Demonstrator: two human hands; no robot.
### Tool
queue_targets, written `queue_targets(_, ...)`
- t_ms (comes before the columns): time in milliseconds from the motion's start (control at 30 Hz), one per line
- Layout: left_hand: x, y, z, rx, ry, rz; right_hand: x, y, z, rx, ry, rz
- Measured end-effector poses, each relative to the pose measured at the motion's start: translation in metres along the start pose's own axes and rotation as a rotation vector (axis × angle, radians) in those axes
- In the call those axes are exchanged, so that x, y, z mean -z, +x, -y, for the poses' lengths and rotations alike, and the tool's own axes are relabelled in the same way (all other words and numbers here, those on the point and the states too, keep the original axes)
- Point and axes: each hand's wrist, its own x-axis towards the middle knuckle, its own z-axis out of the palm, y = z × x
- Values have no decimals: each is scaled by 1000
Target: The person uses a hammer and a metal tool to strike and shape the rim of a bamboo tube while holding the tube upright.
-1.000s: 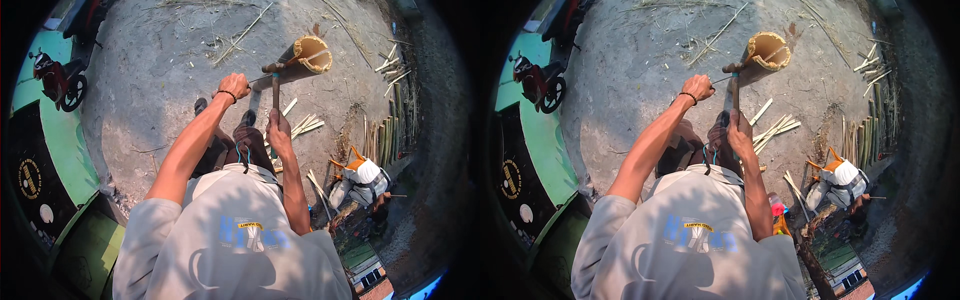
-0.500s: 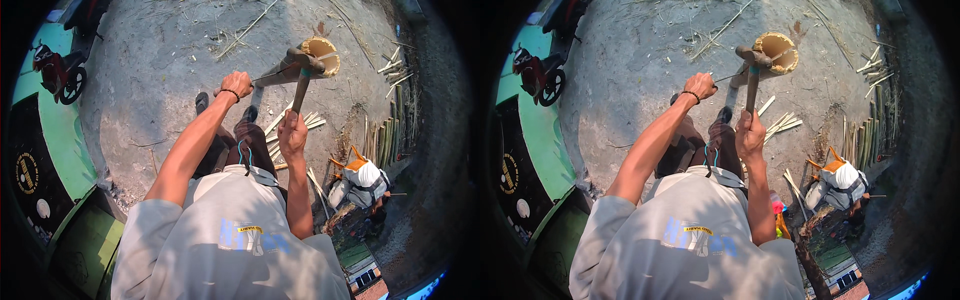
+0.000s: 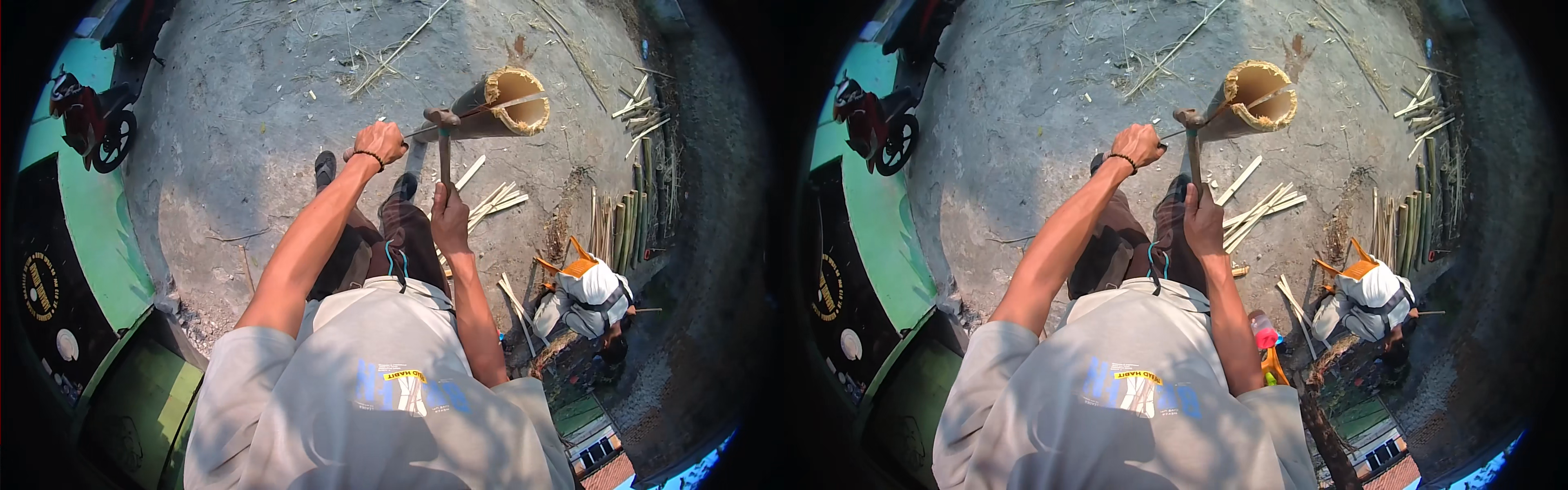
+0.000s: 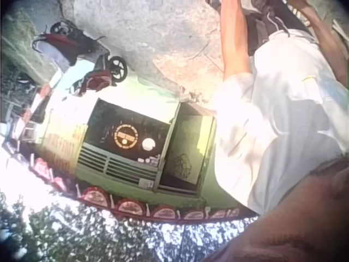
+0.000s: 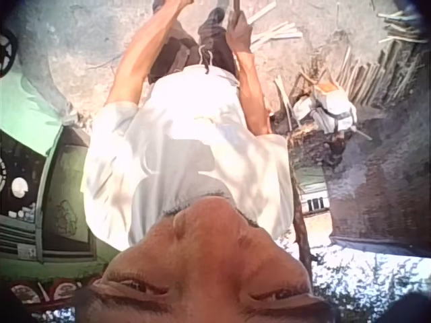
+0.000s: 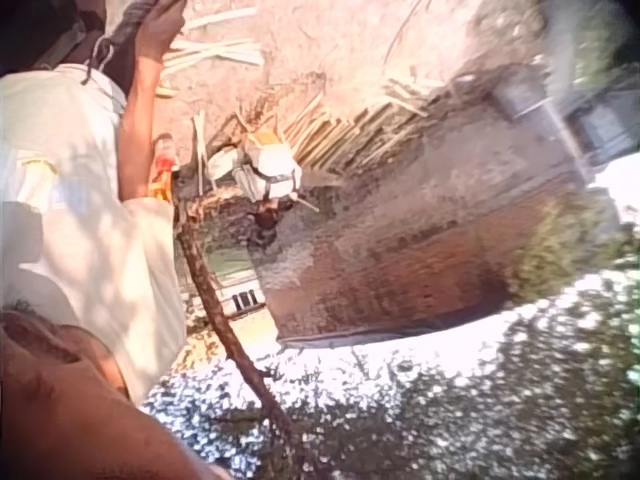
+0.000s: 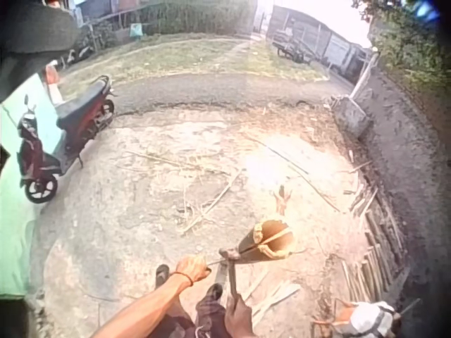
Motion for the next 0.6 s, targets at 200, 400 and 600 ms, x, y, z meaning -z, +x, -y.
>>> queue_targets(200, -4, -10, 26, -19, 41, -9, 28, -57, -21, -216, -47, 170)
queue_targets(400, 13, 13, 39, -94, 135, -27, 79, -84, -73, -251, -192, 338)
queue_targets(600, 3, 7, 43, -181, 65, 70, 68, -100, -137, -485, -156, 328)
